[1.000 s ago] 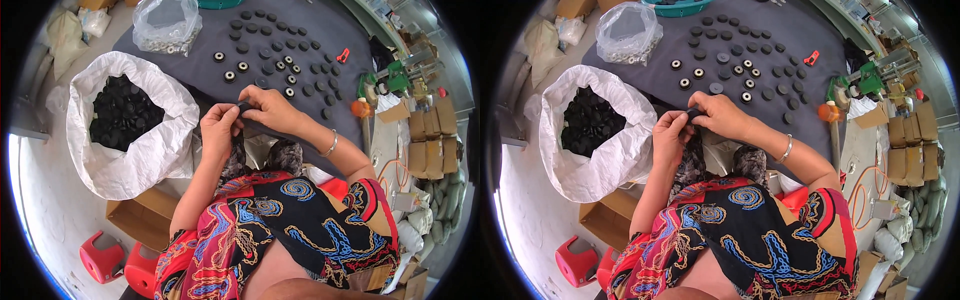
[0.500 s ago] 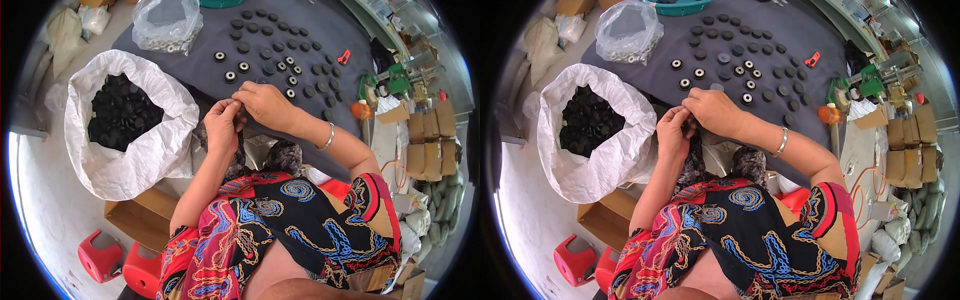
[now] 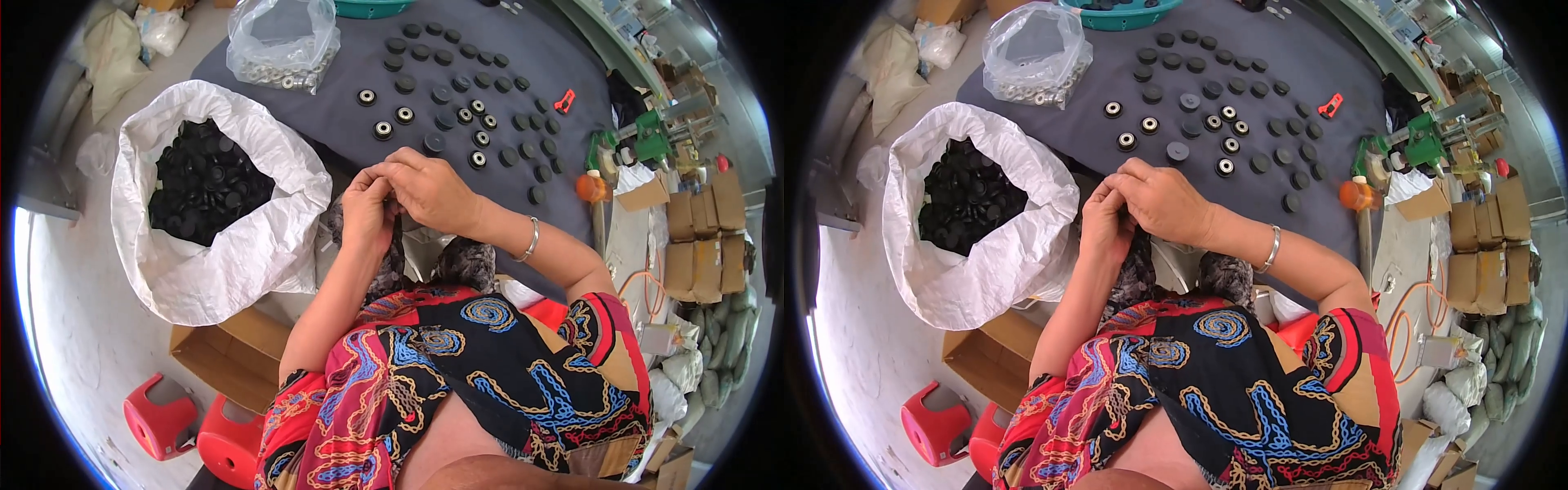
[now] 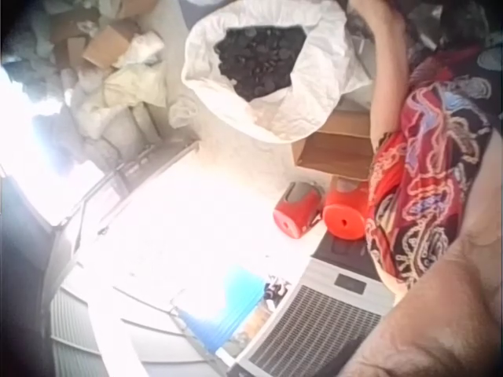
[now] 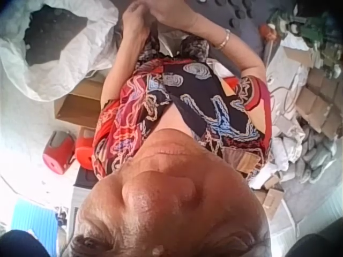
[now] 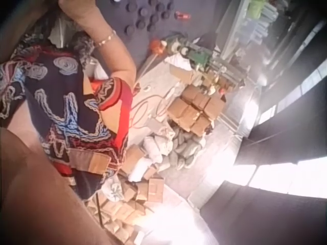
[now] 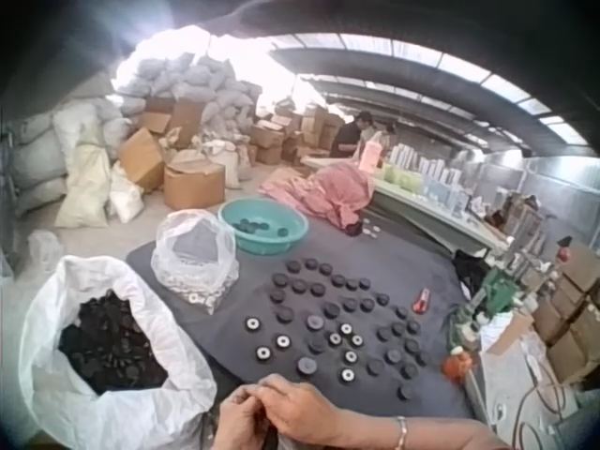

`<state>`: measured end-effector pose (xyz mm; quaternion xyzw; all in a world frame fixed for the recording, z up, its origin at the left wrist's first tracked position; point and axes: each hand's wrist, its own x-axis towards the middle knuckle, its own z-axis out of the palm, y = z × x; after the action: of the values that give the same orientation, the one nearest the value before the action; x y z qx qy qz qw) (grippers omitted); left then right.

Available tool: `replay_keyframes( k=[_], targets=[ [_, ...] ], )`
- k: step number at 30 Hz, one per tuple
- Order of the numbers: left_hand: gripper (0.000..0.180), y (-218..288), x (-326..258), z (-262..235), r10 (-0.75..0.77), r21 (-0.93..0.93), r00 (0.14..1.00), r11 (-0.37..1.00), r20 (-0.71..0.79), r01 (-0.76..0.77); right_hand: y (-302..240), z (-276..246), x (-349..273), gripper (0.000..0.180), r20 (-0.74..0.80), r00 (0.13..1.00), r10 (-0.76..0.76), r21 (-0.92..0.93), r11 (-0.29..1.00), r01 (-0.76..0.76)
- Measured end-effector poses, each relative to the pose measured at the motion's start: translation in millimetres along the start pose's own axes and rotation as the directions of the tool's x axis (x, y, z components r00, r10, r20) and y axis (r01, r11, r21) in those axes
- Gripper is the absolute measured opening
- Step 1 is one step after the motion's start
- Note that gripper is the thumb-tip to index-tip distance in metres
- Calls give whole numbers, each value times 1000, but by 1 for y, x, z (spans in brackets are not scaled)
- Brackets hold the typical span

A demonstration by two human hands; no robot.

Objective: The person assembles small metal washers into black plastic or rubber rings by hand.

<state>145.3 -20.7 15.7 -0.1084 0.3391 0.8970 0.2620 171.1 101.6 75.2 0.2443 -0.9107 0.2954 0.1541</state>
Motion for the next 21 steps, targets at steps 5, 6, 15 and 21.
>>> replay_keyframes(
  k=[5,6,15,21],
  targets=[
    [10,2,-2,-3,132,118,990,985,-43,-126,-4,-14,-5,31,166,984,61,-394,919,9],
    [10,1,-4,-2,128,118,991,985,-41,-122,-2,-16,-6,31,165,984,65,-395,918,5],
    [12,0,-4,3,158,187,985,972,-63,-144,5,-17,-1,36,296,951,85,-419,907,49],
    [19,7,6,-12,80,9,997,997,19,-80,53,-45,38,32,166,982,88,-347,937,-25]
  ],
)
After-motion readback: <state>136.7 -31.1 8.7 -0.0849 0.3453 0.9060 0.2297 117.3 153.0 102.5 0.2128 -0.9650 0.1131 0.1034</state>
